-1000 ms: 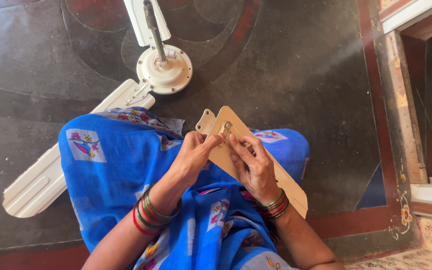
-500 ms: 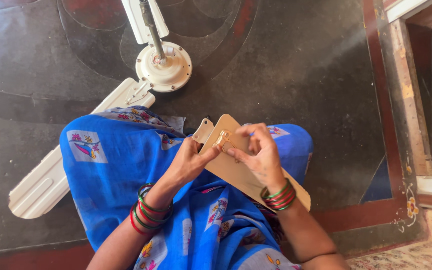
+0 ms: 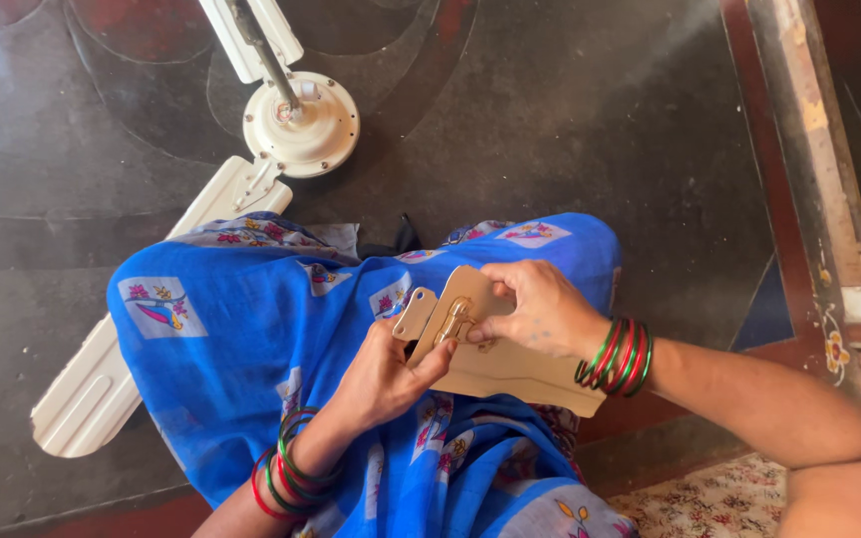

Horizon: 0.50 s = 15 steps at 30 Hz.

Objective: The person sits on the floor and uses a screwdriver to remove screws from a ceiling fan blade. They detach the blade from its metal bracket, flip it over, and then reattach it by inserting and tightening the screws back into place.

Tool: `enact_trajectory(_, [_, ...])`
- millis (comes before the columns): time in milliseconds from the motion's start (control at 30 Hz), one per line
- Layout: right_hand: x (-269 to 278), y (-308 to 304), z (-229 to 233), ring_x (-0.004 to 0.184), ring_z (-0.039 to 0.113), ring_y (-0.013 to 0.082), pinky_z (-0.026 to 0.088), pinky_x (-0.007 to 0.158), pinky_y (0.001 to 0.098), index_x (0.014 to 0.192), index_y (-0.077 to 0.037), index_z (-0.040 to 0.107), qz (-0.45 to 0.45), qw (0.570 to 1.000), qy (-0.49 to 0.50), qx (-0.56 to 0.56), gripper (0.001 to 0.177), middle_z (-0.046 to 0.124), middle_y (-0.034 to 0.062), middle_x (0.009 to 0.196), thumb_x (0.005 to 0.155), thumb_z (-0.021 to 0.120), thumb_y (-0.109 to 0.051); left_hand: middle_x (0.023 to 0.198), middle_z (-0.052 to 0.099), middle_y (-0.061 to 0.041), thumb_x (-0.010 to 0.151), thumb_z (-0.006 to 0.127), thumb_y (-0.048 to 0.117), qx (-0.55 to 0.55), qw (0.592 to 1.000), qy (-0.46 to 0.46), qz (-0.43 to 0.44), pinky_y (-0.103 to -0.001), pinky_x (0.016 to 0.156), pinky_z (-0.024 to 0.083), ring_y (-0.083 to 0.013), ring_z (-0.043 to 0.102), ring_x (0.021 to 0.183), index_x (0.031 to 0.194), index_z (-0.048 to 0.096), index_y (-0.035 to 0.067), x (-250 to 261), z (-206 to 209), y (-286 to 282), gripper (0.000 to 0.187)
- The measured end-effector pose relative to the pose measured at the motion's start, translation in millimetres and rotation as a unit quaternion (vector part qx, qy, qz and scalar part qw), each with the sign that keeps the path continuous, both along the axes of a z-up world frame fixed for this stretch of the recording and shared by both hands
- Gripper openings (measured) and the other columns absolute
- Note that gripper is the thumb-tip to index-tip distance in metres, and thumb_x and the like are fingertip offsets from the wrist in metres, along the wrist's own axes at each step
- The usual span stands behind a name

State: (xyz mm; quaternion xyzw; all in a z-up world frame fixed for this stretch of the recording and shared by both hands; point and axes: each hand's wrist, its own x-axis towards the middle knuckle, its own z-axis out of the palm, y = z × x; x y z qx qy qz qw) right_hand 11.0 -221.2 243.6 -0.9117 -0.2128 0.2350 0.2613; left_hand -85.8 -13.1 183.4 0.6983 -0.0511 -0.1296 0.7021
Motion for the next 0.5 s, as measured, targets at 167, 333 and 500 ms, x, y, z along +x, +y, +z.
enact_trajectory(167, [-17, 7, -1, 0.083, 0.070, 0.0353, 0.053, 0.071, 0.0453, 0.097, -0.004, 0.069, -0.020, 0.996, -0.079, -0.018, 0.054, 0.071, 0.0152, 0.084, 0.060, 0.091, -0.036, 0.087, 0.071, 0.000, 0.094, 0.066, 0.011, -0.097, 0.995, -0.013, 0.035, -0.026, 0.071, 0.054, -0.0043, 0.060, 0.083, 0.103, 0.068, 0.000, -5, -7, -4, 0.014])
enact_trajectory(333, [-9, 13, 5, 0.076, 0.067, 0.0329, 0.051, 0.067, 0.0445, 0.087, -0.004, 0.067, -0.021, 0.996, -0.073, -0.036, 0.053, 0.068, 0.0133, 0.079, 0.058, 0.092, -0.041, 0.090, 0.071, 0.001, 0.093, 0.066, 0.009, -0.105, 0.994, -0.025, 0.034, -0.025, 0.074, 0.053, -0.0038, 0.059, 0.086, 0.104, 0.068, 0.000, 1, -10, 3, 0.014])
enact_trajectory(500, [6, -3, 26, 0.064, 0.052, 0.0244, 0.043, 0.058, 0.0406, 0.061, -0.004, 0.057, 0.111, 0.977, -0.183, -0.017, 0.058, 0.055, 0.0094, 0.066, 0.054, 0.099, -0.044, 0.078, 0.062, 0.003, 0.093, 0.069, 0.009, -0.096, 0.995, 0.003, -0.036, -0.028, 0.061, 0.046, -0.0058, 0.054, 0.073, 0.101, 0.068, -0.001, 4, 8, 10, 0.013])
